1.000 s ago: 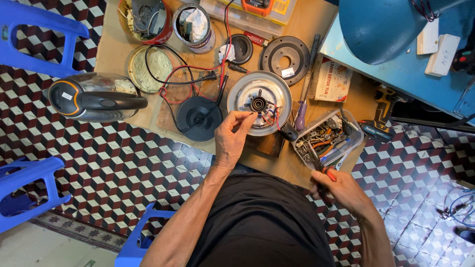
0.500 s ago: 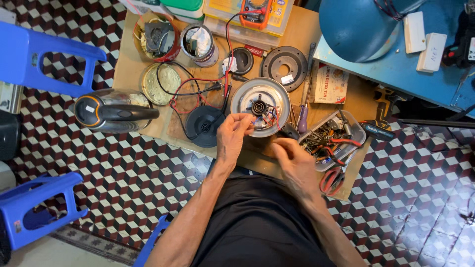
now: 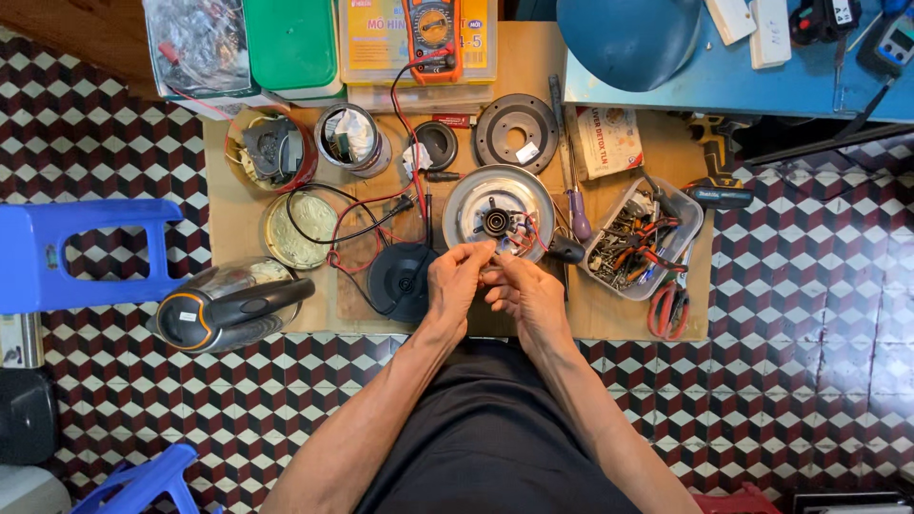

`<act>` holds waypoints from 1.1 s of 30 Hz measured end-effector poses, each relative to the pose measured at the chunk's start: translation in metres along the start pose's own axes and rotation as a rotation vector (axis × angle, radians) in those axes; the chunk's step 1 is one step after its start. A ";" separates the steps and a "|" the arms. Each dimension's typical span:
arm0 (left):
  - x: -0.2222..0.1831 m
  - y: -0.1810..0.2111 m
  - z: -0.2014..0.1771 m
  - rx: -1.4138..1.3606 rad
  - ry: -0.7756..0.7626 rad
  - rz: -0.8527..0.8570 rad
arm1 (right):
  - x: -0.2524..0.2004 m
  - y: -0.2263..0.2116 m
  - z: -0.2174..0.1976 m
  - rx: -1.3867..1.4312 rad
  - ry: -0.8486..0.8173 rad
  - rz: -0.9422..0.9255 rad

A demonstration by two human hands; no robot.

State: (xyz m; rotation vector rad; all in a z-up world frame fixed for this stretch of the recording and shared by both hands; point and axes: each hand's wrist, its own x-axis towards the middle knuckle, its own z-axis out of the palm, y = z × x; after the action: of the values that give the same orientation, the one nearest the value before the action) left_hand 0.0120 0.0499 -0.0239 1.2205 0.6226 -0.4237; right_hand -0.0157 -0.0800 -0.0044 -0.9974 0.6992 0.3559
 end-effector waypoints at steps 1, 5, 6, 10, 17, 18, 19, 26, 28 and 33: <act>0.000 0.004 -0.001 0.018 -0.023 0.004 | 0.003 0.003 0.002 0.024 0.009 -0.031; 0.002 0.011 0.001 0.192 -0.106 0.106 | 0.008 0.009 0.006 0.025 0.078 -0.153; 0.002 0.012 0.000 0.264 -0.125 0.153 | 0.008 0.010 0.007 0.048 0.098 -0.152; 0.008 0.023 0.003 0.503 -0.113 0.278 | 0.010 0.010 0.010 0.118 0.157 -0.184; -0.005 0.045 -0.002 0.733 -0.130 0.271 | 0.019 0.020 0.018 0.088 0.242 -0.239; -0.007 0.051 -0.004 0.791 -0.131 0.263 | 0.020 0.020 0.019 0.071 0.253 -0.241; -0.006 0.059 -0.006 0.884 -0.123 0.509 | 0.022 0.020 0.019 0.053 0.264 -0.241; 0.060 0.102 -0.012 1.224 -0.567 1.314 | 0.029 0.010 0.010 -0.078 0.221 -0.203; 0.068 0.096 -0.010 1.211 -0.573 1.190 | 0.030 0.006 0.003 -0.082 0.223 -0.199; 0.053 0.084 -0.013 1.206 -0.412 1.073 | 0.027 -0.007 -0.003 -0.074 0.212 -0.218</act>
State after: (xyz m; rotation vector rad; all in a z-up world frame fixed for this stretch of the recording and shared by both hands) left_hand 0.1008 0.0890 0.0010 2.2776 -0.8193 -0.0687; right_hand 0.0066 -0.0873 -0.0196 -1.1808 0.7635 0.0865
